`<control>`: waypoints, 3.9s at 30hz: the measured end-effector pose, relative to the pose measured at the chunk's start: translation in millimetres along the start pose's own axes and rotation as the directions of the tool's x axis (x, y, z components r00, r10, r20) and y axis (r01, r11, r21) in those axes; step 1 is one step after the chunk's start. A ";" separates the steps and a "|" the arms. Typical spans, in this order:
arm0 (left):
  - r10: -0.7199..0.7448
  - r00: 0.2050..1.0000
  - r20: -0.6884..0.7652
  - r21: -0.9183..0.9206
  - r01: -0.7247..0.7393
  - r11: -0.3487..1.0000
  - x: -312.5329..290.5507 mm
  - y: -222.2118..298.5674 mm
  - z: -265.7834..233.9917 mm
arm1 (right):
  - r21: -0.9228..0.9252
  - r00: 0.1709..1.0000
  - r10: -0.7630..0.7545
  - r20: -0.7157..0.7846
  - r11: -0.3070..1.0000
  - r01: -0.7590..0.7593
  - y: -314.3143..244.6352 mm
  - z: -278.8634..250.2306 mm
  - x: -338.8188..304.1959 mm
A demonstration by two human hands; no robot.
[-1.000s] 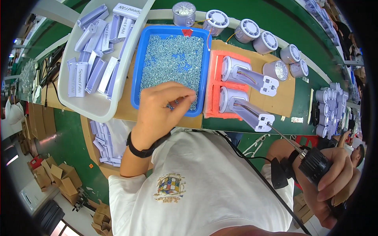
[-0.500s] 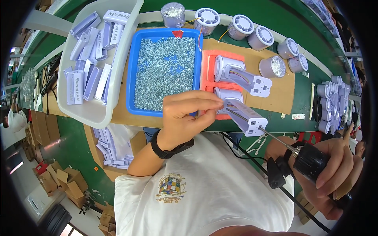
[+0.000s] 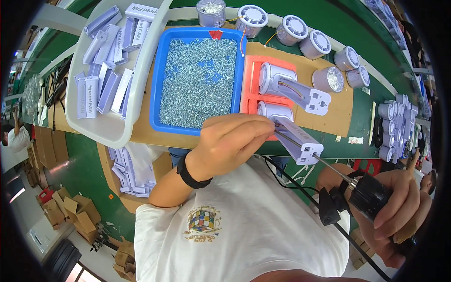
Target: The person picks up a screw from a tray, places it into a fan handle, and drives it in with a power screwdriver. They then pick up a fan head and a handle, thread the wires through, and press the two components together.
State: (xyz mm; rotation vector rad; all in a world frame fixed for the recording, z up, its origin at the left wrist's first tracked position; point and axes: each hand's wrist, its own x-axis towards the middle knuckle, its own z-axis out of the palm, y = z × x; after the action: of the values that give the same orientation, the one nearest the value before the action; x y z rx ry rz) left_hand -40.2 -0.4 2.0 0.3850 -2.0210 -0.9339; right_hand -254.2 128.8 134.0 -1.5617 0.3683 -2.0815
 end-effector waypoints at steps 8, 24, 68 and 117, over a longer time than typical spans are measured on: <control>0.140 0.990 0.026 0.106 -0.142 0.984 -0.4 1.4 2.1 | -0.063 0.999 0.031 0.008 0.998 -0.030 5.5 0.8 9.5; 0.085 0.982 0.170 0.161 -0.113 0.981 0.2 -5.6 -7.1 | -0.209 0.994 0.105 0.001 0.972 -0.103 2.6 22.4 6.9; 0.137 0.980 0.146 0.154 -0.159 0.975 6.3 -12.7 -10.8 | -0.204 0.990 0.044 -0.131 0.976 -0.070 -10.1 12.9 16.8; 0.131 0.984 0.120 0.096 -0.143 0.985 2.6 -18.3 -12.2 | 0.017 0.979 0.073 0.191 0.997 -0.078 1.3 7.0 28.6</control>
State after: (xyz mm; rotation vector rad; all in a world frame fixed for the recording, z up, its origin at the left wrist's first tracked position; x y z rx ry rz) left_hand -33.2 -20.0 -5.6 0.2497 -2.1763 -0.7828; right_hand -253.3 112.7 158.7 -1.6888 0.3261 -1.8537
